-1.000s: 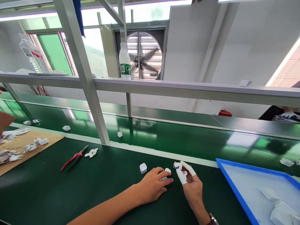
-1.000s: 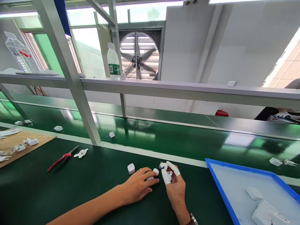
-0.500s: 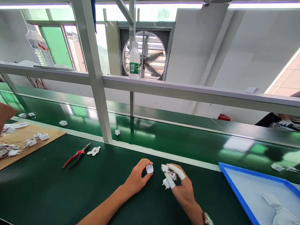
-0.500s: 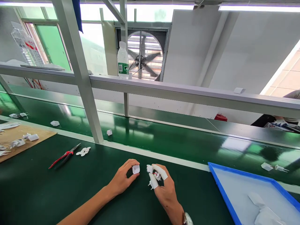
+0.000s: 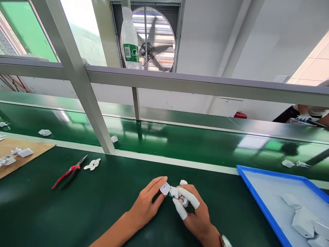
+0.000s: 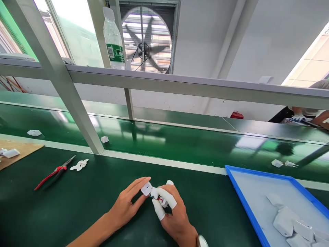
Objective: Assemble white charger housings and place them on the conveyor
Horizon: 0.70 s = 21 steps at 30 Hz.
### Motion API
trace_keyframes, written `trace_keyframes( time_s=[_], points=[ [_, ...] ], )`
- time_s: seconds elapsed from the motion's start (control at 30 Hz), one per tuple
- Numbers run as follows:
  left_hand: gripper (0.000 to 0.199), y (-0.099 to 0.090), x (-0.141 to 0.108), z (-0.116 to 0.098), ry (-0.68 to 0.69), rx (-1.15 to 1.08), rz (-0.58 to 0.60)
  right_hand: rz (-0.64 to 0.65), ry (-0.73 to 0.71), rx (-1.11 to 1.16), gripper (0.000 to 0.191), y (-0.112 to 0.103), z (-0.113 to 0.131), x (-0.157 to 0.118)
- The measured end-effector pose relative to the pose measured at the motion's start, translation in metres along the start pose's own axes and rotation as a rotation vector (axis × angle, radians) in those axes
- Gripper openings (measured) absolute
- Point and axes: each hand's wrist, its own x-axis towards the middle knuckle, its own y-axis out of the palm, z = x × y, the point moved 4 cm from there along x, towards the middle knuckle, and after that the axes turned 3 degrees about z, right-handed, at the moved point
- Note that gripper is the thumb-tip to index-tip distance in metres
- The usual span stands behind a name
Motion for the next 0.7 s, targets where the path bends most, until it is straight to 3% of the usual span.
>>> trace_keyframes(
  time_s=[0.13, 0.7],
  points=[
    [0.045, -0.001, -0.002, -0.005, 0.084, 0.036, -0.09, 0.018, -0.085, -0.057, 0.056, 0.001, 0.012, 0.001],
    [0.047, -0.001, -0.003, -0.013, 0.155, 0.059, -0.04, 0.099, -0.058, -0.214, 0.056, 0.007, 0.01, -0.008]
  ],
)
